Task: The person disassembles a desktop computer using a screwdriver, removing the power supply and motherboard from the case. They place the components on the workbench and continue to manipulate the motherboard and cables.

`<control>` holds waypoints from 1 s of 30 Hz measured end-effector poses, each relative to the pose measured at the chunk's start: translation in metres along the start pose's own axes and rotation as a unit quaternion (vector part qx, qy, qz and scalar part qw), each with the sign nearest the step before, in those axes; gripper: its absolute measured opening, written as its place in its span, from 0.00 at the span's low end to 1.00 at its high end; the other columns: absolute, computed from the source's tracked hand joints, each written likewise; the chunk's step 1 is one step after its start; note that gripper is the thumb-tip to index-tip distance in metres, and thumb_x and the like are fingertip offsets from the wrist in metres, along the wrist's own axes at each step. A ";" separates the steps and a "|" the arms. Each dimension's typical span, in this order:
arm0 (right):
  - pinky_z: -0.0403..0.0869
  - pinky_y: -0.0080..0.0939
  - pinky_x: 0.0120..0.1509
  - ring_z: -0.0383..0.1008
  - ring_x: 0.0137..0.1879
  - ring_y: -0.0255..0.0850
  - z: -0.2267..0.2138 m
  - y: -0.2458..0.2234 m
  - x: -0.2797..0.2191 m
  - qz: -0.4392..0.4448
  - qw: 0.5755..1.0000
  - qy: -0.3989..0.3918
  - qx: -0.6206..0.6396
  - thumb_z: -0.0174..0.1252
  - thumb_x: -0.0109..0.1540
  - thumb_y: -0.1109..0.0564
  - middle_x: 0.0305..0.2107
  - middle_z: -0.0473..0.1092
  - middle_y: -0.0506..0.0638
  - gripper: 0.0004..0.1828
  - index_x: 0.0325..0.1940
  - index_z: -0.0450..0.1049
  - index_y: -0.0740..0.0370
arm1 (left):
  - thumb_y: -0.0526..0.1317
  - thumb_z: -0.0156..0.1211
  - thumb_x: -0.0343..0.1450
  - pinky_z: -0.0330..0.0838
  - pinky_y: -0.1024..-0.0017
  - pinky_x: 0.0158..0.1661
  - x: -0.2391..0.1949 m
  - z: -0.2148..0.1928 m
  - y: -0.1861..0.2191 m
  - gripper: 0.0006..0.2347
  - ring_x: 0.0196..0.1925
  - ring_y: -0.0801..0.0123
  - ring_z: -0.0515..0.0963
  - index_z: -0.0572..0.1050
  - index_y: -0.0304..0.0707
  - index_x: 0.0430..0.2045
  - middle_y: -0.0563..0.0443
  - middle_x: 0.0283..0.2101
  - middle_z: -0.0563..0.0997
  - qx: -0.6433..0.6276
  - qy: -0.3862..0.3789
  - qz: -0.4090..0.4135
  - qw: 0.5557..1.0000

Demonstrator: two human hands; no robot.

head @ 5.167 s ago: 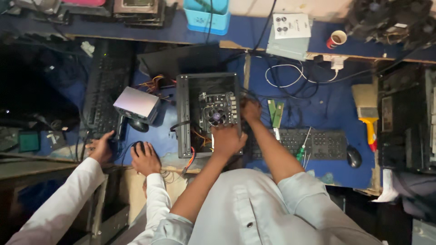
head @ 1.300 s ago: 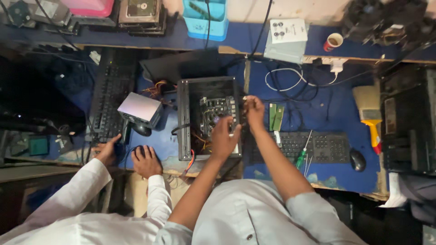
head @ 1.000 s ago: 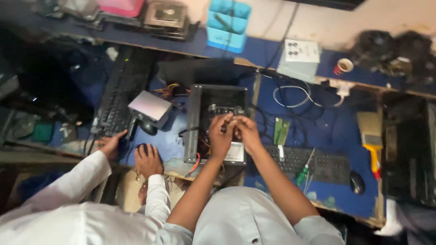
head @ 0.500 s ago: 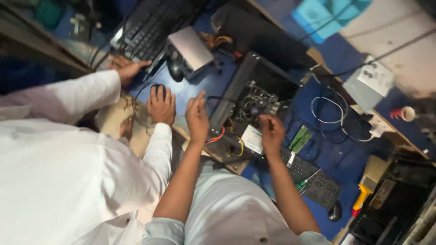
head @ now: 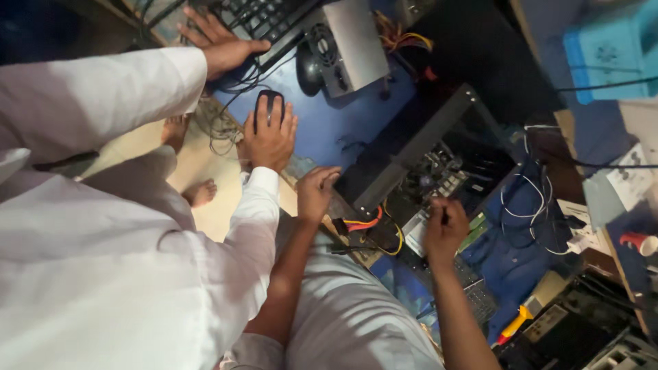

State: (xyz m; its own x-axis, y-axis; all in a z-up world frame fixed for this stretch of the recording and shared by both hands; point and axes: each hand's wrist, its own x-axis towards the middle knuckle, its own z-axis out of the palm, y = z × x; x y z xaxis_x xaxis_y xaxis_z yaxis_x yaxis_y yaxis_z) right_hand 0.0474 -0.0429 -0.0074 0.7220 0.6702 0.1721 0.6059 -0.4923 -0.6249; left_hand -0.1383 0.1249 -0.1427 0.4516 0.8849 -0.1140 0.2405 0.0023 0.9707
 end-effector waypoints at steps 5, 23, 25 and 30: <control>0.66 0.37 0.39 0.69 0.35 0.39 0.005 0.003 -0.003 0.029 0.999 -0.005 0.016 0.57 0.70 0.62 0.30 0.69 0.53 0.06 0.41 0.76 0.68 | 0.37 0.64 0.71 0.76 0.66 0.40 0.007 -0.004 0.019 0.07 0.36 0.59 0.84 0.84 0.36 0.40 0.43 0.37 0.85 0.002 -0.024 0.003 1.000; 0.71 0.36 0.49 0.75 0.42 0.41 -0.005 0.002 -0.004 -0.003 0.996 0.037 0.082 0.56 0.69 0.63 0.35 0.74 0.55 0.05 0.42 0.78 0.67 | 0.43 0.72 0.67 0.58 0.74 0.21 0.012 0.007 0.097 0.10 0.18 0.81 0.62 0.86 0.44 0.38 0.53 0.20 0.80 0.008 -0.003 -0.102 0.995; 0.71 0.36 0.48 0.74 0.41 0.40 -0.004 0.003 -0.005 0.006 0.994 0.048 0.101 0.57 0.69 0.63 0.34 0.74 0.54 0.05 0.42 0.78 0.67 | 0.42 0.72 0.66 0.63 0.77 0.23 0.016 0.009 0.093 0.09 0.19 0.83 0.66 0.86 0.43 0.37 0.57 0.26 0.85 -0.009 0.012 -0.034 0.999; 0.70 0.35 0.46 0.72 0.40 0.37 -0.003 0.005 -0.005 -0.003 0.991 0.070 0.115 0.58 0.68 0.61 0.33 0.73 0.51 0.06 0.43 0.78 0.67 | 0.42 0.72 0.66 0.64 0.76 0.24 0.017 0.011 0.081 0.09 0.19 0.80 0.68 0.87 0.43 0.36 0.54 0.22 0.83 0.025 0.013 -0.038 0.999</control>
State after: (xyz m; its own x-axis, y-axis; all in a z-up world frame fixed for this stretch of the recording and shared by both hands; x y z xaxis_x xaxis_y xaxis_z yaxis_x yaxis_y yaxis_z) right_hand 0.0480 -0.0507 -0.0093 0.7673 0.5812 0.2711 0.5304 -0.3375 -0.7777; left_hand -0.1020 0.1349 -0.0684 0.4085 0.8945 -0.1816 0.3164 0.0478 0.9474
